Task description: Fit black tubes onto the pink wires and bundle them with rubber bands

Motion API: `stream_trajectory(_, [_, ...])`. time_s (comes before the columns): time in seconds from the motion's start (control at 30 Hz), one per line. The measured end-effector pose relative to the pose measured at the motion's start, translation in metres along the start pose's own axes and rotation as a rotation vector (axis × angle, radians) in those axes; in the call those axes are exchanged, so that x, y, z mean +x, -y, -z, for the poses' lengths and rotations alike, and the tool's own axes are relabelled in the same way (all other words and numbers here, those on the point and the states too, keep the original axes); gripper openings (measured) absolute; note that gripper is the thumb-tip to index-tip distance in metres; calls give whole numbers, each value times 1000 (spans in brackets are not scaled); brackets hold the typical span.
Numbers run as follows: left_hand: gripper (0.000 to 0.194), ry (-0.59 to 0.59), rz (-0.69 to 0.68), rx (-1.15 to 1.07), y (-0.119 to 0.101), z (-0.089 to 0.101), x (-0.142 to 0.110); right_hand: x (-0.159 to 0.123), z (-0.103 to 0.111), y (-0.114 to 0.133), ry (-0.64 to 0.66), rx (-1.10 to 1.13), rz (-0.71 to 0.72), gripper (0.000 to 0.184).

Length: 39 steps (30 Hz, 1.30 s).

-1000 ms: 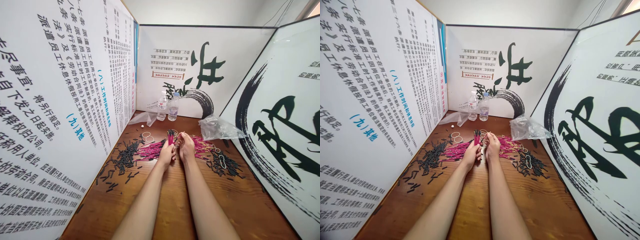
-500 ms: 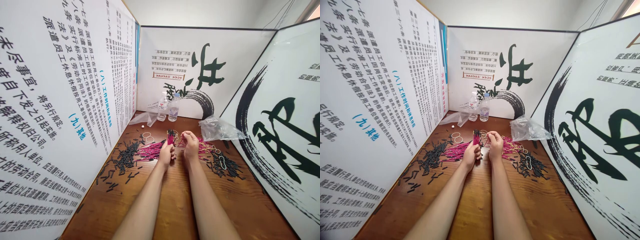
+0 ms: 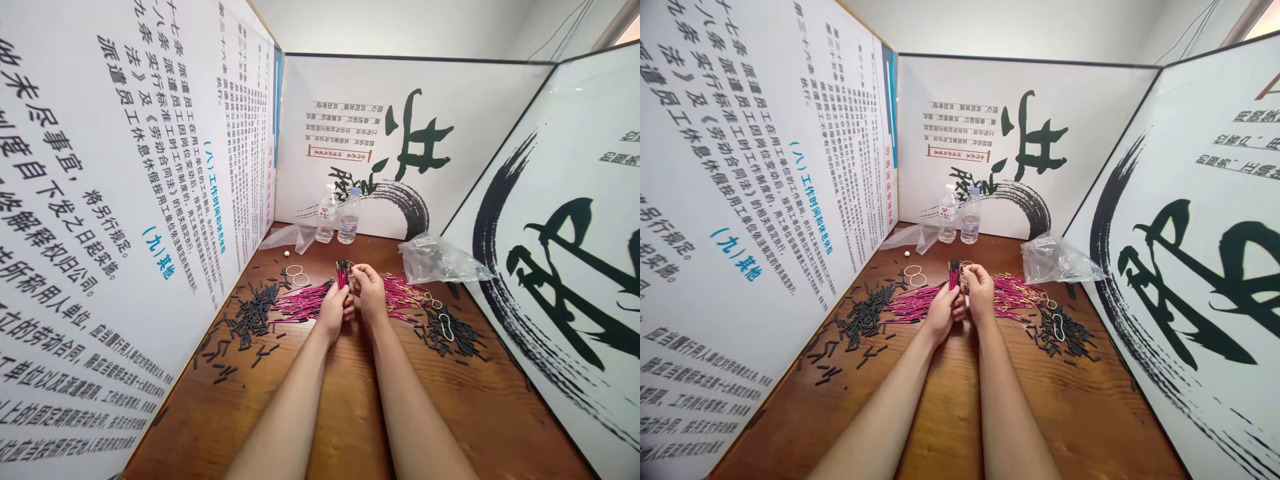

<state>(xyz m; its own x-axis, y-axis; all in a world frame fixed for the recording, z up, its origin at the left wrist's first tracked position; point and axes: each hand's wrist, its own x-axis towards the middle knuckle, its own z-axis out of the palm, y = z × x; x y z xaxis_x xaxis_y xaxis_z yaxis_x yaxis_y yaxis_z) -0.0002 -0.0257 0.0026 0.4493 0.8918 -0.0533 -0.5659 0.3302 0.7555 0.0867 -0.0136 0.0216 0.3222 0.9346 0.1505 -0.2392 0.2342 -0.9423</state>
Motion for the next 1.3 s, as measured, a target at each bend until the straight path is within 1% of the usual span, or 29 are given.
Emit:
stream_trajectory(0.13, [32,4,1,43,0,0,0,0,0,1,-27,-62,56,21])
stream_trajectory(0.23, [30,16,3,69,1,1,0,1,2,-1,-35,-78,65,22])
stream_trajectory(0.37, [27,-1,1,98,1,1,1,3,4,-5,-31,-92,62,25])
stream_trajectory(0.53, [28,-17,-10,100,2,-1,2,5,5,-9,-47,-123,85,29])
stream_trajectory(0.63, [28,-31,-15,92,3,-2,3,3,4,-5,-62,-167,154,26])
stream_trajectory(0.7, [28,-75,-23,108,4,-2,4,-1,1,-1,-89,-228,238,24])
stream_trajectory(0.8, [29,-161,-84,161,7,-3,5,-7,-4,6,-75,-382,355,15])
stream_trajectory(0.87, [30,-195,-166,187,9,-4,5,-9,-7,10,-39,-475,393,15])
stream_trajectory(0.97, [29,-195,-311,214,10,-5,4,-11,-11,12,-20,-515,389,21])
stream_trajectory(1.03, [26,-184,-371,248,11,-5,3,-11,-13,12,-14,-500,376,25])
stream_trajectory(1.13, [24,-175,-403,308,13,-4,3,-12,-12,12,22,-528,387,29])
stream_trajectory(1.2, [24,-170,-412,339,14,-2,4,-12,-12,11,34,-546,403,28])
stream_trajectory(1.3, [24,-195,-415,380,15,1,5,-11,-11,11,-18,-492,398,20])
